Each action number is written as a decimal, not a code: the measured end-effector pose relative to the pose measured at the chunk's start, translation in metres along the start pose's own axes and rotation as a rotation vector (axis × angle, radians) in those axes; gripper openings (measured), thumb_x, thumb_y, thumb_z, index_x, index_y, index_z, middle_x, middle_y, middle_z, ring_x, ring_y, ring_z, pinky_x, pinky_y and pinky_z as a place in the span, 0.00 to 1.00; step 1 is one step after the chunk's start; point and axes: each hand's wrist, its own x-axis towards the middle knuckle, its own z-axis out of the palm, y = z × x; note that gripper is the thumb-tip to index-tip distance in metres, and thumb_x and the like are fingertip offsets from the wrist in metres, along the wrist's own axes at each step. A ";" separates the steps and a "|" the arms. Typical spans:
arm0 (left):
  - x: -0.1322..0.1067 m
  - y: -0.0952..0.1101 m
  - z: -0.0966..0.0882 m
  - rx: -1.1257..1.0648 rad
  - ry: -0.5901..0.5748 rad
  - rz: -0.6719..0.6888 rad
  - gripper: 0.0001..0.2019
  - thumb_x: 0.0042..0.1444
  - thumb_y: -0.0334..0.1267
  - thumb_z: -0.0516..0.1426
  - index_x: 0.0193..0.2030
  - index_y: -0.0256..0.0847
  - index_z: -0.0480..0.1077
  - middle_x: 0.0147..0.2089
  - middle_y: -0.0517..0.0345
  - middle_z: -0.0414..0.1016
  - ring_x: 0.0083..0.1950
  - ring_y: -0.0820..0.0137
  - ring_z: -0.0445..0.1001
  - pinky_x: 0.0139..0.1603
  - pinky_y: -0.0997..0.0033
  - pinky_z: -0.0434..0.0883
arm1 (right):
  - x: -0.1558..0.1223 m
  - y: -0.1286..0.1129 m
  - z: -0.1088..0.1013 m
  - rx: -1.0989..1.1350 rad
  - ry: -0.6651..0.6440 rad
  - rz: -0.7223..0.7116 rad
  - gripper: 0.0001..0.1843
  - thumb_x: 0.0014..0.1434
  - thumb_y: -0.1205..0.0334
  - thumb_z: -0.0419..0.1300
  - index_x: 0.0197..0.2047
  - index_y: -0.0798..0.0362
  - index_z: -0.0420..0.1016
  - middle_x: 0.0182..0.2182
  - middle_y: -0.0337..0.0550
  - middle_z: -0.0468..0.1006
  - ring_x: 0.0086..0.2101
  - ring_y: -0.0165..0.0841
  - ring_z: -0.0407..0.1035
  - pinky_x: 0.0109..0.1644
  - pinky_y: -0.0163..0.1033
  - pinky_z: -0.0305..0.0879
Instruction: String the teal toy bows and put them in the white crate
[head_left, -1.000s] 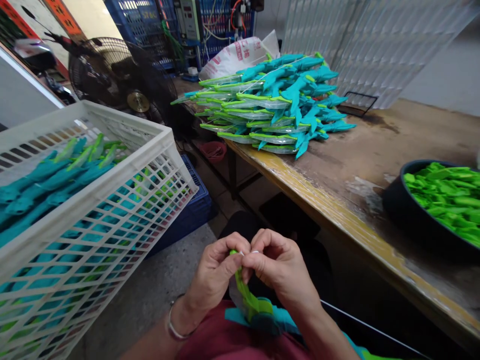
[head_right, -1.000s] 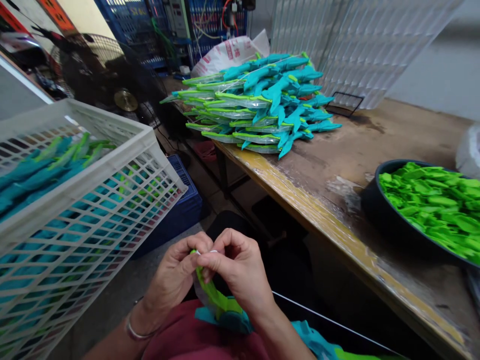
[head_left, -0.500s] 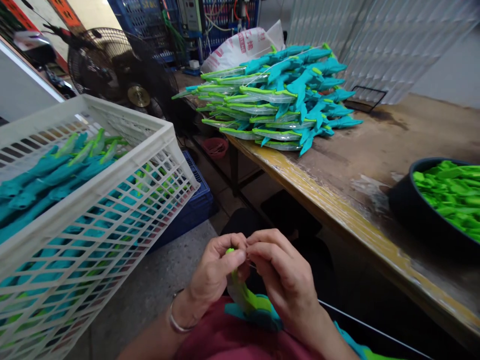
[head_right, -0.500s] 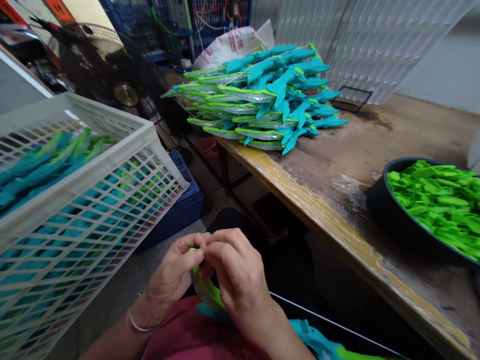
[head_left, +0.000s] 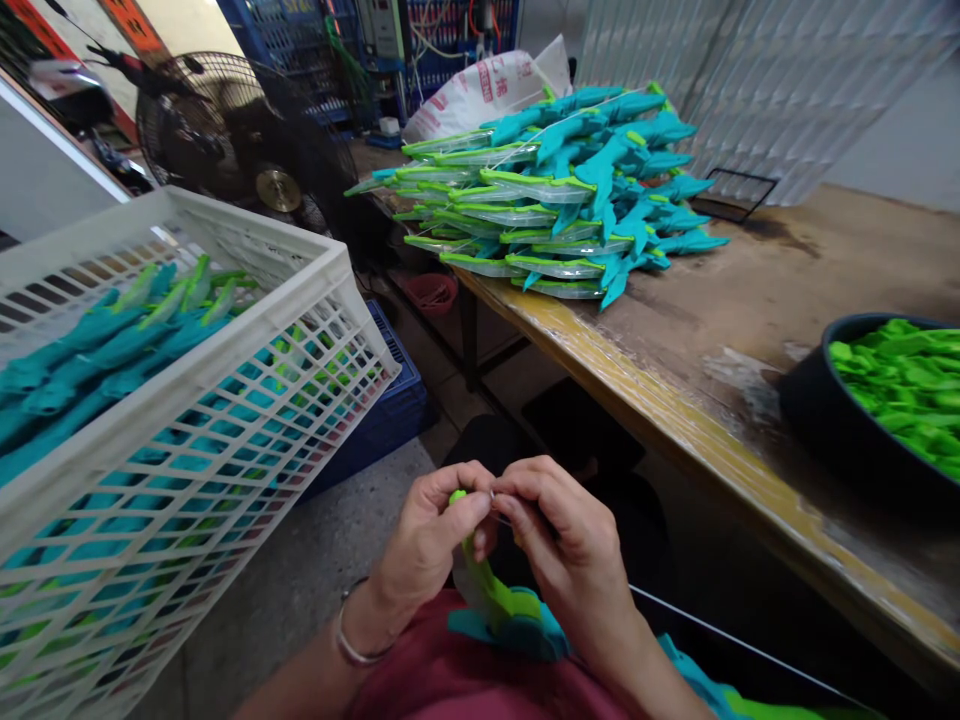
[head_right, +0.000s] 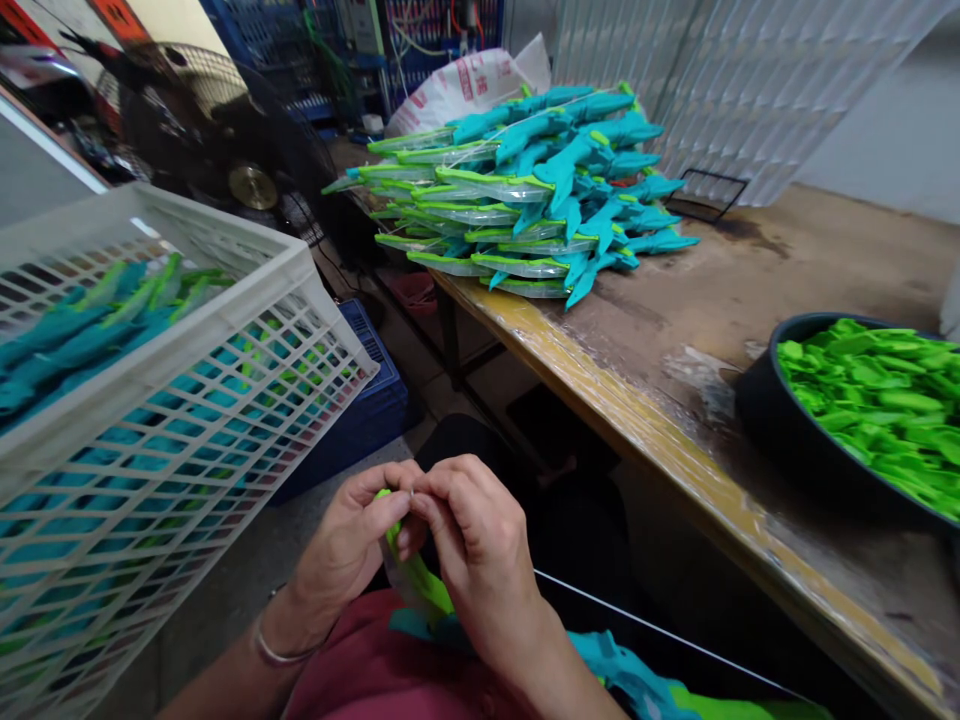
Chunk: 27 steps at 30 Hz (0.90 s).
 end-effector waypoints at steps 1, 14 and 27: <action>0.000 0.000 -0.001 -0.004 -0.016 0.004 0.10 0.62 0.41 0.63 0.34 0.36 0.73 0.25 0.61 0.67 0.24 0.77 0.66 0.27 0.79 0.65 | -0.001 0.000 0.001 0.002 0.003 -0.005 0.06 0.69 0.72 0.58 0.43 0.53 0.75 0.36 0.42 0.74 0.35 0.29 0.71 0.36 0.32 0.69; 0.002 0.000 0.003 -0.065 -0.019 0.011 0.12 0.63 0.42 0.64 0.33 0.36 0.71 0.25 0.61 0.65 0.24 0.78 0.65 0.25 0.80 0.65 | -0.008 0.000 0.012 0.010 0.087 0.155 0.10 0.73 0.67 0.53 0.37 0.53 0.69 0.30 0.39 0.70 0.27 0.26 0.65 0.30 0.32 0.62; 0.000 -0.002 -0.005 -0.033 -0.038 0.061 0.11 0.64 0.41 0.63 0.35 0.36 0.73 0.33 0.58 0.67 0.34 0.76 0.66 0.37 0.79 0.67 | -0.006 -0.002 0.004 0.073 -0.027 0.119 0.02 0.69 0.67 0.62 0.45 0.53 0.74 0.37 0.40 0.73 0.36 0.27 0.69 0.39 0.31 0.67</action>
